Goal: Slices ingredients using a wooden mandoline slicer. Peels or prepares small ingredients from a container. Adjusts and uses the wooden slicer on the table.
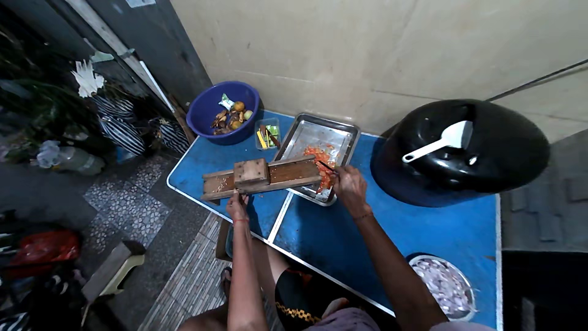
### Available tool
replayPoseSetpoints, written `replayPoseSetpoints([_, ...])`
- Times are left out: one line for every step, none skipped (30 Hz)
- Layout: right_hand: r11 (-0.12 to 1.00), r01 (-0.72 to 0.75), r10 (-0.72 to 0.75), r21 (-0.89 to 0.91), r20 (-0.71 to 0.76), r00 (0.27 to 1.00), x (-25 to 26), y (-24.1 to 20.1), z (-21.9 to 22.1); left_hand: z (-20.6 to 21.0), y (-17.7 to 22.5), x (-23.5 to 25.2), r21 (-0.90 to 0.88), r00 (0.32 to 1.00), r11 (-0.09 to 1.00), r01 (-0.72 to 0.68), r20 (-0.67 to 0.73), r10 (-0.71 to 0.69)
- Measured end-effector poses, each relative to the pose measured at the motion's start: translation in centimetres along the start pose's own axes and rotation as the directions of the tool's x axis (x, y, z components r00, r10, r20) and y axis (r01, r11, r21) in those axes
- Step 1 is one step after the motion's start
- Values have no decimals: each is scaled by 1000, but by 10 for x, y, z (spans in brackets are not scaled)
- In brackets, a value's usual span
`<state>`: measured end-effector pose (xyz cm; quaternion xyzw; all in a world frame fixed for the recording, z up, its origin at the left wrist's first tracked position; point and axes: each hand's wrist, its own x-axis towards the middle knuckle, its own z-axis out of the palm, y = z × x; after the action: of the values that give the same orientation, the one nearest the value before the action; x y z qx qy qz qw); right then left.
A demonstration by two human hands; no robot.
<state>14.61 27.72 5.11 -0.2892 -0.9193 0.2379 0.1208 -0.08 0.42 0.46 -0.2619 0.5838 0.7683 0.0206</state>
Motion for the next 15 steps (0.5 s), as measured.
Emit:
replayPoseSetpoints([1000, 31, -31, -2, 10, 999, 2, -4, 1, 0, 0, 0, 2, 1000, 1000, 2, 1, -2])
replayPoseSetpoints([998, 66, -66, -5, 22, 998, 5, -8, 2, 0, 1, 0, 2, 1000, 1000, 0, 1, 0])
replayPoseSetpoints([996, 90, -89, -9, 49, 995, 8, -13, 3, 1, 1, 0, 2, 1000, 1000, -4, -3, 4])
replayPoseSetpoints([994, 109, -107, -21, 77, 991, 12, -16, 6, 1, 2, -1, 0, 1000, 1000, -5, -8, 5])
replayPoseSetpoints([991, 128, -124, -47, 88, 988, 16, -19, 9, 1, 2, -1, -3, 1000, 1000, -4, -13, 4])
replayPoseSetpoints([988, 137, -130, -71, 93, 987, 18, -22, 10, 1, 2, -1, -5, 1000, 1000, 0, -16, 0])
replayPoseSetpoints([987, 130, -122, -91, 94, 988, 21, -25, 10, 1, 2, 0, -7, 1000, 1000, 2, -15, -2])
replayPoseSetpoints([989, 105, -95, -103, 100, 990, 22, -27, 7, 1, 2, 0, -7, 1000, 1000, 3, -17, -3])
replayPoseSetpoints([991, 73, -63, -111, 96, 993, 22, -29, 2, 0, 3, -1, -7, 1000, 1000, 4, -19, -4])
replayPoseSetpoints([993, 32, -22, -117, 89, 996, 22, -29, -3, 0, 4, -1, -6, 1000, 1000, 5, -17, -5])
replayPoseSetpoints([993, -15, 26, -118, 93, 995, 22, -28, -9, -1, 4, -1, -5, 1000, 1000, 3, -18, -3])
replayPoseSetpoints([992, -53, 63, -118, 89, 994, 23, -24, -14, -2, 4, -1, -1, 1000, 1000, 1, -15, -1])
replayPoseSetpoints([991, -72, 81, -114, 81, 993, 23, -19, -17, -2, 3, -1, 7, 1000, 1000, -1, -13, 1])
replayPoseSetpoints([992, -75, 83, -103, 71, 994, 24, -15, -19, -2, 3, 0, 13, 1000, 1000, -5, -7, 5])
replayPoseSetpoints([994, -61, 66, -92, 50, 997, 23, -11, -20, -2, 3, 1, 11, 1000, 1000, -1, 3, 1])
